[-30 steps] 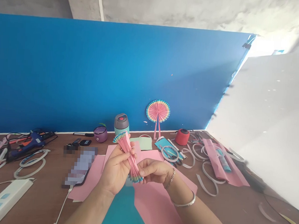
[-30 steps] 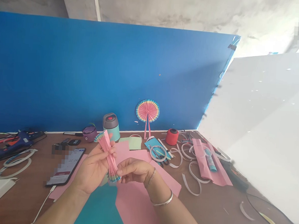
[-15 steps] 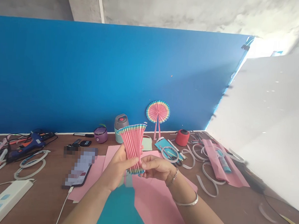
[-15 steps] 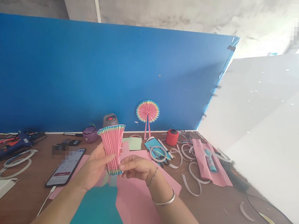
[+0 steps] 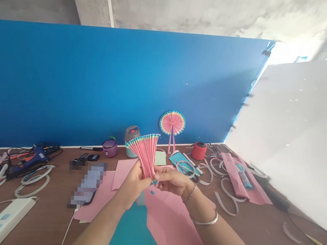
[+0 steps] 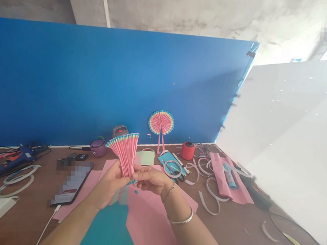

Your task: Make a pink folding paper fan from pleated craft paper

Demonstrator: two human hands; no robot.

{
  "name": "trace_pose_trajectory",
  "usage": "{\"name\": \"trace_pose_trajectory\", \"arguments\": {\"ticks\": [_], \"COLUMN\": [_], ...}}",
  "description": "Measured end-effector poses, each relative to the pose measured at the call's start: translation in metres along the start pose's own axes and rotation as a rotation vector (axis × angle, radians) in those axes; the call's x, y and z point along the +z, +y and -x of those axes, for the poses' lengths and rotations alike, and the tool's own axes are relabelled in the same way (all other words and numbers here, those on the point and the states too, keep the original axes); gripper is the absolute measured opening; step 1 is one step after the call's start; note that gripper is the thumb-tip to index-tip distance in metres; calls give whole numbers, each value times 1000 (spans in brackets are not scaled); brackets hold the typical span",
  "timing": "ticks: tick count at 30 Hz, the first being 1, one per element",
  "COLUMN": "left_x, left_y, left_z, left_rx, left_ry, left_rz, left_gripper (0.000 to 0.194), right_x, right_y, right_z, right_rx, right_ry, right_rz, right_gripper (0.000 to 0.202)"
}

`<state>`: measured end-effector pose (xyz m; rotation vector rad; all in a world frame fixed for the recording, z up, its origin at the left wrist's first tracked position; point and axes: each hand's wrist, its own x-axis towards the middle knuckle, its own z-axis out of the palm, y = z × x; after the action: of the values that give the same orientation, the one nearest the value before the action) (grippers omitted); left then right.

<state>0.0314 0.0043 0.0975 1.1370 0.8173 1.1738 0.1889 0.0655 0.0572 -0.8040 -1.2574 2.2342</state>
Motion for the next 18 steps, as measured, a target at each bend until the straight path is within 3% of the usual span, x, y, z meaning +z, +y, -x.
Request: {"name": "trace_pose_trajectory", "arguments": {"ticks": [6, 18], "left_x": [-2, 1], "left_y": [-6, -3], "left_z": [-2, 0], "left_rx": [28, -2], "left_ry": [85, -28], "left_rz": [-54, 24], "left_gripper": [33, 33], "right_x": [-1, 1], "right_y": [0, -2], "right_z": [0, 1], "right_rx": [15, -24], "right_ry": [18, -55], "right_rz": [24, 39], "right_gripper": [31, 37]}}
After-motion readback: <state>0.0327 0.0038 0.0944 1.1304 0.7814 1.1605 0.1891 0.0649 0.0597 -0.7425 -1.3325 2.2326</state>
